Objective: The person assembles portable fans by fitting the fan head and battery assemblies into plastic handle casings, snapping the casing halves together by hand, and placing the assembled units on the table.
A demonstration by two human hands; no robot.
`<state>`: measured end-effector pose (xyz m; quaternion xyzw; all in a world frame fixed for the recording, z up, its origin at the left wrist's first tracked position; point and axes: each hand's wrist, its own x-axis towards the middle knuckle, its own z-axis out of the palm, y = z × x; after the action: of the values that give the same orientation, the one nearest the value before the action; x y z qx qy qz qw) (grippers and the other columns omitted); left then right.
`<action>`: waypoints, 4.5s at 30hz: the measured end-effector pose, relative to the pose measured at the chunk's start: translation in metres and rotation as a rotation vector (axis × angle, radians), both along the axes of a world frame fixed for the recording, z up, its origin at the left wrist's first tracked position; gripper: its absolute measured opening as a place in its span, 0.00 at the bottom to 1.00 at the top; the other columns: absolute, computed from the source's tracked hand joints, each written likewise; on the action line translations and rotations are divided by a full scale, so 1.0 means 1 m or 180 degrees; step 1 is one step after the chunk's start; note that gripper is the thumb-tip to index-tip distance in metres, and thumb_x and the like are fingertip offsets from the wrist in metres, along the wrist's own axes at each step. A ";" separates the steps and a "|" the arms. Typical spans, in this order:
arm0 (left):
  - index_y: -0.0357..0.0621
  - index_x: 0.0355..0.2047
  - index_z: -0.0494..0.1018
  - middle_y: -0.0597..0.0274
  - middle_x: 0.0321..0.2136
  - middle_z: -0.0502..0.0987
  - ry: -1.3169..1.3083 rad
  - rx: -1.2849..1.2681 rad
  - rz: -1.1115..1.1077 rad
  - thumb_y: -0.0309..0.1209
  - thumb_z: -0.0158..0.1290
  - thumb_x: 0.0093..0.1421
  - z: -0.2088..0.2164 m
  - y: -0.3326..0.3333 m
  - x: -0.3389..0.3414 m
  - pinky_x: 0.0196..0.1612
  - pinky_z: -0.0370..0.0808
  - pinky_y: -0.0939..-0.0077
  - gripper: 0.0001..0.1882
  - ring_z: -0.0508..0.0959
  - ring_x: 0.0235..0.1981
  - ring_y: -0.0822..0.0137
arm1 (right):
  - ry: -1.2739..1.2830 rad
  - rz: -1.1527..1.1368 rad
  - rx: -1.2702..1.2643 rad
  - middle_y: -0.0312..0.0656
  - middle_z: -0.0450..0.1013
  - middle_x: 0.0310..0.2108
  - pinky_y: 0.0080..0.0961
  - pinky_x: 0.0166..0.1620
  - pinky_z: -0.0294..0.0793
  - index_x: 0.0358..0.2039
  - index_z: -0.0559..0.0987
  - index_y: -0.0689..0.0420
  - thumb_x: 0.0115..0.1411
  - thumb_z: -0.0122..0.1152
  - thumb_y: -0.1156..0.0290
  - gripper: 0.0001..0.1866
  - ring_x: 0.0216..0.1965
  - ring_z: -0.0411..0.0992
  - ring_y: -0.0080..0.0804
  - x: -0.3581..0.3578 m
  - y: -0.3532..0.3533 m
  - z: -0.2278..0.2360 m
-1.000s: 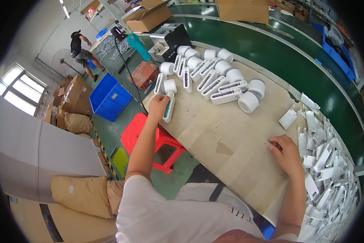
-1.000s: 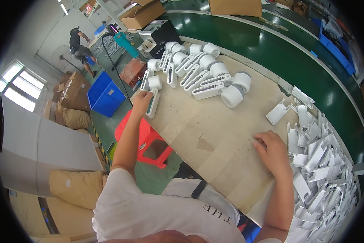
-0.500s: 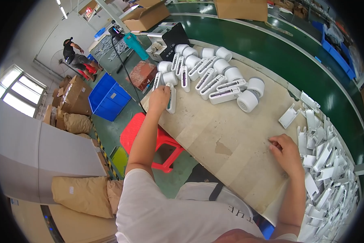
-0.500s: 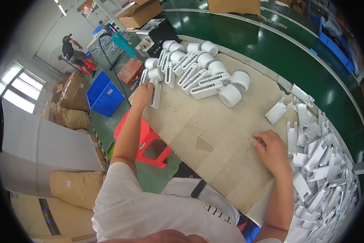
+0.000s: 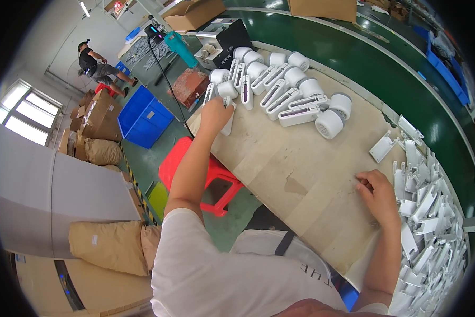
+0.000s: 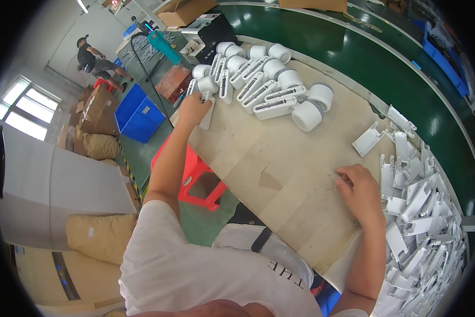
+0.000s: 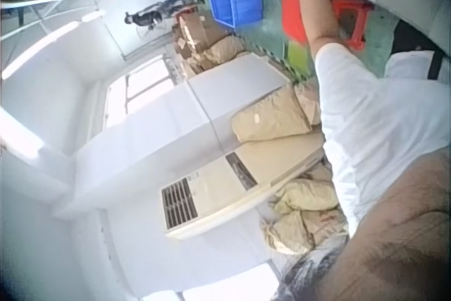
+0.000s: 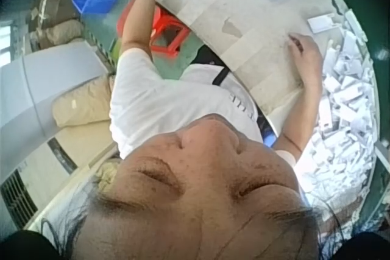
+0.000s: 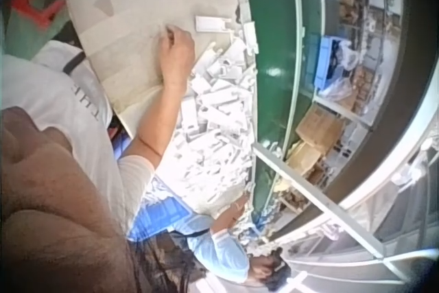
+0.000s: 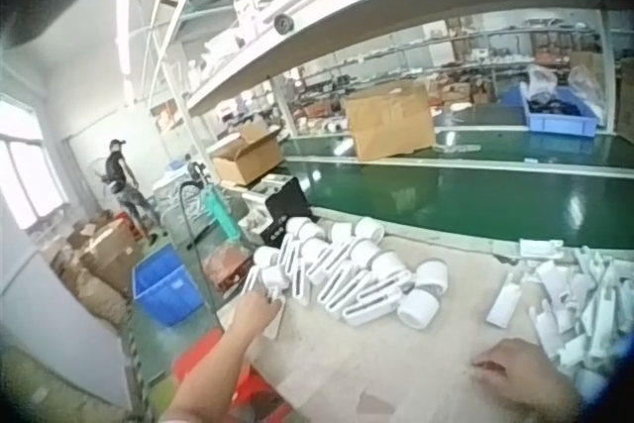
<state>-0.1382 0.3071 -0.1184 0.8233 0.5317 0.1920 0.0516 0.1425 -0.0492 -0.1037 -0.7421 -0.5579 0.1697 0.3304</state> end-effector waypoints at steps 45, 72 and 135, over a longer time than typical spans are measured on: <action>0.37 0.24 0.71 0.42 0.21 0.74 0.0438 -0.0388 0.0136 0.49 0.45 0.54 0.000 -0.100 -0.034 0.32 0.70 0.53 0.24 0.75 0.27 0.43 | -0.0051 -0.0077 0.0018 0.41 0.69 0.27 0.27 0.34 0.69 0.33 0.75 0.59 0.49 0.59 0.76 0.09 0.29 0.69 0.35 0.002 0.000 -0.006; 0.41 0.25 0.69 0.58 0.21 0.71 0.0731 0.0364 -0.2926 0.35 0.57 0.43 0.015 -0.189 0.076 0.32 0.67 0.65 0.13 0.71 0.25 0.58 | 0.0071 -0.0219 -0.0072 0.42 0.69 0.29 0.29 0.37 0.70 0.34 0.75 0.57 0.48 0.59 0.74 0.11 0.32 0.70 0.37 0.004 0.005 -0.010; 0.41 0.29 0.69 0.58 0.25 0.72 0.0255 -0.0301 -0.3725 0.32 0.56 0.44 0.017 -0.205 0.128 0.31 0.70 0.64 0.12 0.73 0.30 0.58 | -0.0066 0.0486 0.0632 0.38 0.71 0.32 0.29 0.37 0.70 0.35 0.76 0.54 0.42 0.68 0.67 0.18 0.35 0.69 0.37 -0.004 0.007 -0.023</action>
<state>-0.0102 0.1018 -0.1019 0.9832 -0.0016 0.0765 0.1655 0.1388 -0.0419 -0.1264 -0.6629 -0.6302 0.1306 0.3825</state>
